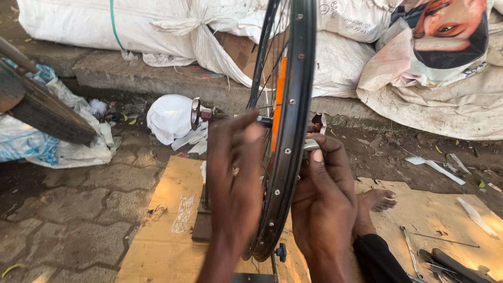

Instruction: The person sits on a cardboard sheet and works on a bicycle wheel mounted on a truing stand. They repeatedly rotate the wheel and use a small metal tool to adjust the spokes and rim, checking alignment by hand.

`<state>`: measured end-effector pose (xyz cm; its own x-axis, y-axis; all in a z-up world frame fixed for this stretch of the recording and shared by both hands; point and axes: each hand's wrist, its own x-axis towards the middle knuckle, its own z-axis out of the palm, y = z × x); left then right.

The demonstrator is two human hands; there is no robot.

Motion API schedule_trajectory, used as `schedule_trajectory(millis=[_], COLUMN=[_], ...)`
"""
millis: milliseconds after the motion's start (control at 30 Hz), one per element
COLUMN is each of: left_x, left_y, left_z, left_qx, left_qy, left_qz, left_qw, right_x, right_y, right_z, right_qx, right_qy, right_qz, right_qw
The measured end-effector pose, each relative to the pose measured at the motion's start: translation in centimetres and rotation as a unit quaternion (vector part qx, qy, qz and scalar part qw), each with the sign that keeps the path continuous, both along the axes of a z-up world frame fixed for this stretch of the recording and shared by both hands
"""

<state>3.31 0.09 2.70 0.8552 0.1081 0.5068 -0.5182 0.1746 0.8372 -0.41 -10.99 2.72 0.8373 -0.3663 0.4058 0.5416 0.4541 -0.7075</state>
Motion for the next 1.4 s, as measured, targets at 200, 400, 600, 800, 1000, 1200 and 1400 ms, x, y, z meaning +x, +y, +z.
schedule_trajectory(millis=[200, 400, 600, 800, 1000, 1200, 1400], left_x=[3.2, 3.5, 4.6, 5.0, 4.1, -3.7, -5.1], left_y=[0.0, 1.2, -0.5, -1.6, -0.8, 1.7, 0.3], left_z=[0.2, -1.8, -2.4, -4.1, -2.3, -1.0, -0.6], left_qx=[0.059, 0.036, 0.060, -0.094, 0.044, 0.119, 0.174], left_qy=[-0.028, -0.148, -0.179, -0.065, -0.106, -0.164, -0.179], left_qz=[-0.100, -0.154, -0.021, -0.125, -0.005, 0.024, 0.042], left_qw=[0.993, 0.976, 0.982, 0.985, 0.993, 0.979, 0.968], right_x=[-4.6, -5.4, -4.7, -5.3, -4.1, -1.7, -0.5], right_y=[1.9, 4.5, 5.2, 4.6, 0.1, -5.8, -6.5], right_z=[-1.1, -2.6, -2.6, -5.9, -8.0, -6.4, -3.5], right_qx=[-0.032, -0.337, -0.356, -0.342, -0.301, -0.244, -0.354], right_qy=[0.042, 0.145, 0.152, 0.149, 0.022, 0.265, 0.273], right_qz=[0.038, -0.139, -0.195, -0.182, -0.012, -0.134, -0.061], right_qw=[0.998, 0.920, 0.901, 0.910, 0.953, 0.923, 0.893])
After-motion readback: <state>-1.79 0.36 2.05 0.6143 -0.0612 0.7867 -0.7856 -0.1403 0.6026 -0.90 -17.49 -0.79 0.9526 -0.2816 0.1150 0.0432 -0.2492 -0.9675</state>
